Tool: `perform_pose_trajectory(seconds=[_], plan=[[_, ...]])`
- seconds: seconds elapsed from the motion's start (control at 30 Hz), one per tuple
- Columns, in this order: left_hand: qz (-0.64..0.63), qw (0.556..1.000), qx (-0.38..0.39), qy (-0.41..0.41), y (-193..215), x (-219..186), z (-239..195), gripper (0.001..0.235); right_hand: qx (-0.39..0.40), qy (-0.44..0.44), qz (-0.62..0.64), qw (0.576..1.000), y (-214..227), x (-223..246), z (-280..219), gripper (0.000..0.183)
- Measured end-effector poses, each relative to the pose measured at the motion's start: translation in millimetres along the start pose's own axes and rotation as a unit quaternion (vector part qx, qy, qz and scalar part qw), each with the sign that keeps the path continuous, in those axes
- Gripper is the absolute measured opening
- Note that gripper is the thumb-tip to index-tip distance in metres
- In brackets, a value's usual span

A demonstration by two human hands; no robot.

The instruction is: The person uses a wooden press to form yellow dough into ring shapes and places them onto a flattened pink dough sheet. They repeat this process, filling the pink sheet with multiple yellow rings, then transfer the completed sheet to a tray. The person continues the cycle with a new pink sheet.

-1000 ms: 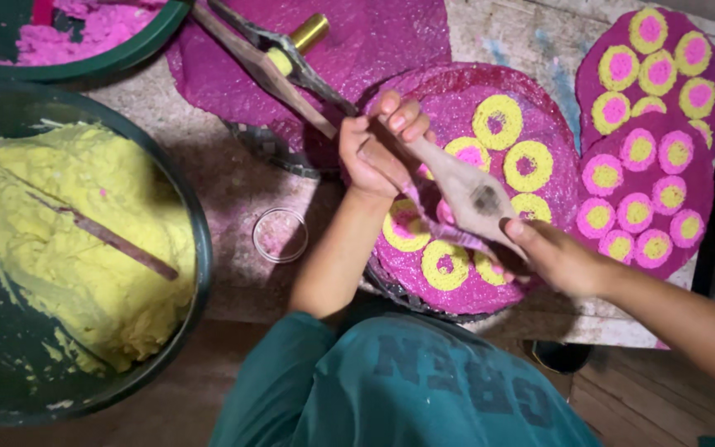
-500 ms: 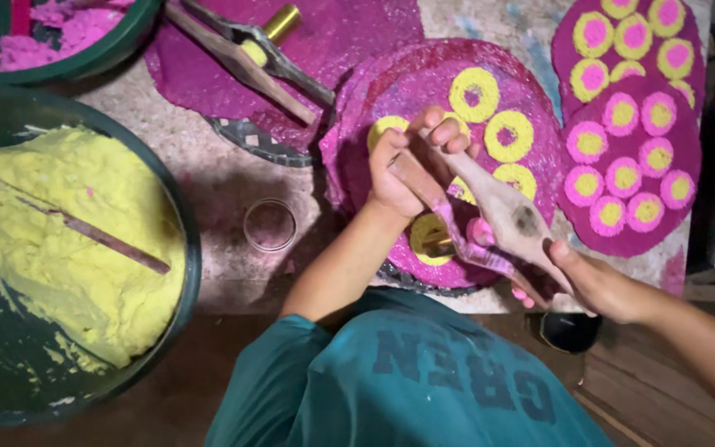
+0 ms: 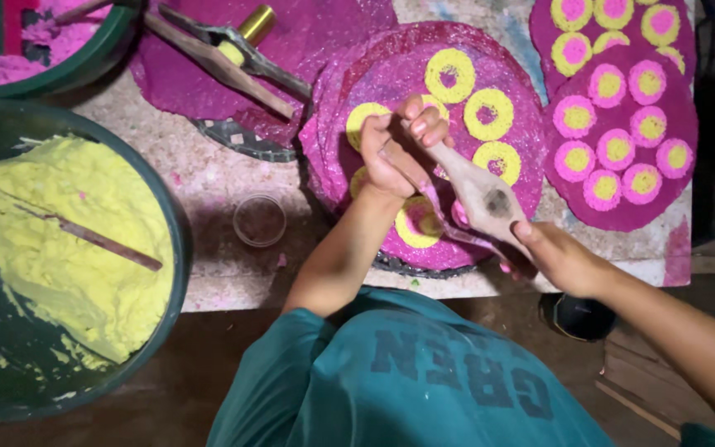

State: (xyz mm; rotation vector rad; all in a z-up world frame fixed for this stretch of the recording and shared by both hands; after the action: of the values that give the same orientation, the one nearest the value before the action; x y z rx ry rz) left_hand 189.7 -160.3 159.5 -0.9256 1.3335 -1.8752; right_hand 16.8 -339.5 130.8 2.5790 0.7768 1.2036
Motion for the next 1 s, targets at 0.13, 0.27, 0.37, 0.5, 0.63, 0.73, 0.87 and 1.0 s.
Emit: perform_pose_trajectory(seconds=[0.13,0.27,0.37,0.5,0.63,0.73,0.87,1.0], plan=[[0.065,0.997,0.044,0.017,-29,-7,14,0.026,0.009,0.109,0.014,0.994,1,21,11,0.084],[0.160,0.987,-0.002,0.021,-33,-8,36,0.023,0.052,-0.081,0.091,0.991,16,-14,7,0.082],[0.110,0.993,-0.031,0.021,-19,5,56,0.021,-0.025,-0.094,-0.020,0.995,60,-25,1,0.081],[0.022,0.999,0.003,0.023,2,7,76,0.021,-0.087,0.014,-0.046,0.995,72,1,25,0.084],[0.000,0.999,0.039,0.036,19,-4,80,0.025,-0.154,0.053,-0.143,0.976,61,19,45,0.081],[0.006,0.999,0.030,0.040,32,-5,73,0.026,-0.149,0.047,-0.143,0.977,55,24,42,0.080],[0.001,1.000,-0.004,0.017,41,-6,71,0.024,-0.100,-0.028,-0.085,0.991,56,18,41,0.078],[0.027,0.999,0.039,0.008,15,-14,77,0.025,-0.149,0.058,-0.128,0.979,55,36,48,0.075]])
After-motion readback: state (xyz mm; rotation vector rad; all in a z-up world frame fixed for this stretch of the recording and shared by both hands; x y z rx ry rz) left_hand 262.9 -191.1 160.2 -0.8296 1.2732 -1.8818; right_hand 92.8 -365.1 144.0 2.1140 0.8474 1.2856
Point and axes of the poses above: each hand's wrist, its own z-axis towards the middle knuckle, its own y-axis out of the back of the hand, x = y × z, the point moved 10 cm from there along z, towards the middle knuckle, and after that the axes turned 9 degrees about -x, right-handed, at the moved point
